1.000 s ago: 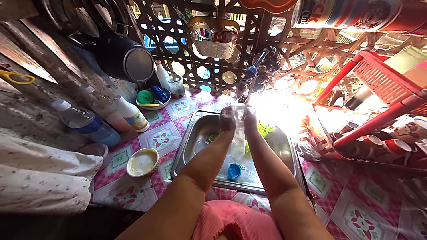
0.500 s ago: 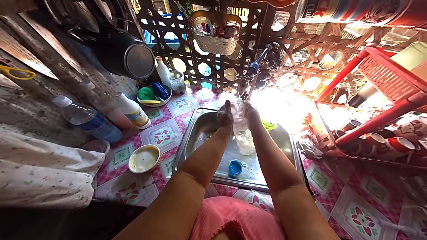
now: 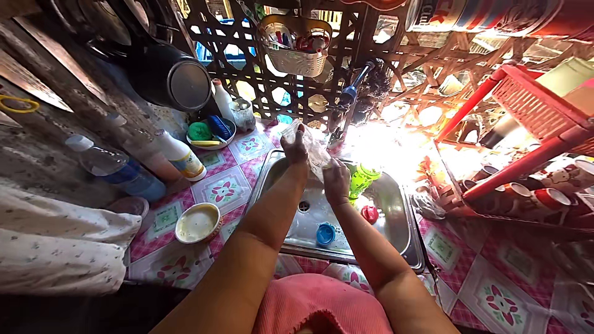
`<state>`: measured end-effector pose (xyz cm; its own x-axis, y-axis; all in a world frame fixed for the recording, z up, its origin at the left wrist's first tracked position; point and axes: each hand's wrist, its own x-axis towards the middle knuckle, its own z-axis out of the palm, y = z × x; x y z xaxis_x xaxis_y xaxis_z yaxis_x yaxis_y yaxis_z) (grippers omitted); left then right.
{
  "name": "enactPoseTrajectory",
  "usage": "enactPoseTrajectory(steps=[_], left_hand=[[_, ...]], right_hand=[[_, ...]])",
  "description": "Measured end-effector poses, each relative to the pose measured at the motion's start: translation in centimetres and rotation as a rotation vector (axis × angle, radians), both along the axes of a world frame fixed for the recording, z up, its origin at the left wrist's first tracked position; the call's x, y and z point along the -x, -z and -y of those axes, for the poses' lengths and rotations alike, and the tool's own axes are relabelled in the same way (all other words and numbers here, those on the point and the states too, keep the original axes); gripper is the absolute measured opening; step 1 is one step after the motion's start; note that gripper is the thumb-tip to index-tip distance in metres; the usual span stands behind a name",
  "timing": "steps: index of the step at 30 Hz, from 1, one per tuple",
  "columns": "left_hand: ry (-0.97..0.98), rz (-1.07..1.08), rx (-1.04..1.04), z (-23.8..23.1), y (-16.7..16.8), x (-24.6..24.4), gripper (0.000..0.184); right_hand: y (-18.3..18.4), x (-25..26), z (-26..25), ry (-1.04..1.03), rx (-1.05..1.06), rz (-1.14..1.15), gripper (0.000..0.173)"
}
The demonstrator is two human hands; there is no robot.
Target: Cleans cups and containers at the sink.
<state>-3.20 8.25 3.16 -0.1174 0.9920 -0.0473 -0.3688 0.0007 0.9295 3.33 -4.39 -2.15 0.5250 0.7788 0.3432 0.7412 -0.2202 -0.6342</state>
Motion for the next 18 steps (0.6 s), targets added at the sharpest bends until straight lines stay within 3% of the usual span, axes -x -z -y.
enactPoseTrajectory(steps=[2, 5, 8, 12, 15, 17, 18], left_hand=[[0.085, 0.061, -0.093, -0.3, 0.6, 0.9, 0.078], [0.21, 0.094, -0.188, 0.6, 0.8, 2.1, 0.073], [0.294, 0.076, -0.274, 1.7, 0.3, 3.1, 0.076], [0.423, -0.093, -0.515, 5.7, 0.3, 3.3, 0.087], [0.456, -0.246, -0.718, 8.6, 1.2, 2.3, 0.091], [0.587, -0.351, -0.816, 10.0, 2.1, 1.6, 0.09], [0.685, -0.451, -0.887, 10.6, 2.5, 1.3, 0.09]], right_hand=[[1.0, -1.3, -0.1, 0.032, -0.091, -0.436, 0.043], [1.9, -2.1, -0.2, 0.041, -0.221, -1.264, 0.041], [2.1, -2.0, 0.5, -0.021, -0.077, -1.625, 0.042], [2.9, -1.3, 2.3, 0.006, 0.105, -1.607, 0.043], [3.8, -2.3, 4.3, 0.148, 0.23, -1.255, 0.038], [5.4, -3.6, 5.9, 0.192, 0.295, -1.019, 0.032], [6.5, -4.2, 6.8, 0.21, 0.258, -1.019, 0.03]])
